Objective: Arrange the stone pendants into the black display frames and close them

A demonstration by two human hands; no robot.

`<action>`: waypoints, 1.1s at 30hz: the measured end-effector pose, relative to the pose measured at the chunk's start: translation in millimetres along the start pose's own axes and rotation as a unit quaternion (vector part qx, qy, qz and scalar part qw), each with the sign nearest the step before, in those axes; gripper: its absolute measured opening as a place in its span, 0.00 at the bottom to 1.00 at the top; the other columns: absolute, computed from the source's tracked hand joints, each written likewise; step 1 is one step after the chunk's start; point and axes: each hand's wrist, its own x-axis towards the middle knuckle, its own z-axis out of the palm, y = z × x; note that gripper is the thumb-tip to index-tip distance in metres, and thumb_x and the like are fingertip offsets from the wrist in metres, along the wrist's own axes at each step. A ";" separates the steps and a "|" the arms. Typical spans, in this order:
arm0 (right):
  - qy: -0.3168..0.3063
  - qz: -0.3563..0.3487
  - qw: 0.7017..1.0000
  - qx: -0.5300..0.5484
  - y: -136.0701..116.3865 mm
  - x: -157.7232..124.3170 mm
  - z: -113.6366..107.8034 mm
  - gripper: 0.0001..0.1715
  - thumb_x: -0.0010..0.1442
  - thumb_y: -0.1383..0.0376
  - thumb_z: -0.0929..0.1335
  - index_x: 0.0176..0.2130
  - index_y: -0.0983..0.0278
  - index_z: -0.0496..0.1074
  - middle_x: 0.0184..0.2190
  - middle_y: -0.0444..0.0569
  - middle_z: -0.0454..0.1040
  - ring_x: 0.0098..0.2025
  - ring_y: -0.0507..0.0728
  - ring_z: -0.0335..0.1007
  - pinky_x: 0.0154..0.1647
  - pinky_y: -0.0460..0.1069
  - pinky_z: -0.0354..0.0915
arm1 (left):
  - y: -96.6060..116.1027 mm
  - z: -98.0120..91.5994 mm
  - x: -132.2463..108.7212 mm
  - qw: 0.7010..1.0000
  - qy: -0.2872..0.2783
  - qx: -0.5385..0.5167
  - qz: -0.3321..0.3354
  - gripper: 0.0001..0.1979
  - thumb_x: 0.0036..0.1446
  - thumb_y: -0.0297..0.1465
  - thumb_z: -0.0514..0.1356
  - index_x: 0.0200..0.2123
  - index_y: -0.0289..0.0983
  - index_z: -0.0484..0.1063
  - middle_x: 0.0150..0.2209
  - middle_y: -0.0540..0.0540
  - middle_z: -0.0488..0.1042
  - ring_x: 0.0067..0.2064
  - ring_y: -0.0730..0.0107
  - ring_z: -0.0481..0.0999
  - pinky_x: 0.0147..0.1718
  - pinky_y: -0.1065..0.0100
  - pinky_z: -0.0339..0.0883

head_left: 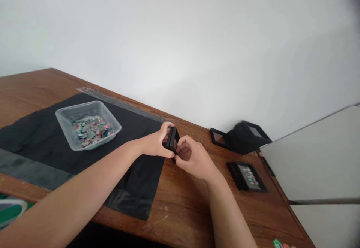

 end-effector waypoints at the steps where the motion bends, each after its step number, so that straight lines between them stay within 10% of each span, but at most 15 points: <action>1: -0.011 -0.001 1.000 0.021 0.7 0.0 1.8 0.14 0.55 0.69 0.69 0.41 0.58 0.65 0.32 0.41 0.78 0.32 0.54 0.74 0.35 0.48 0.67 | -0.3 -0.9 -0.3 1.000 -0.001 -0.004 -0.002 0.46 0.47 0.29 0.71 0.61 0.43 0.45 0.49 0.43 0.70 0.49 0.57 0.78 0.55 0.46 0.67; 20: 0.102 -0.076 0.986 0.109 11.1 -6.1 -19.7 0.08 0.69 0.66 0.64 0.49 0.59 0.64 0.42 0.47 0.68 0.45 0.54 0.66 0.51 0.52 0.64 | 2.4 -21.0 0.4 0.999 -0.014 0.014 -0.036 0.49 0.44 0.37 0.76 0.63 0.40 0.52 0.67 0.30 0.62 0.71 0.46 0.58 0.69 0.42 0.45; 33: 0.090 -0.045 0.968 0.232 33.3 5.4 -14.3 0.21 0.59 0.56 0.75 0.47 0.58 0.67 0.41 0.45 0.68 0.42 0.55 0.66 0.47 0.52 0.64 | -3.4 -16.0 4.1 0.997 0.001 0.064 -0.040 0.35 0.44 0.33 0.74 0.53 0.39 0.62 0.57 0.37 0.73 0.64 0.52 0.69 0.65 0.49 0.55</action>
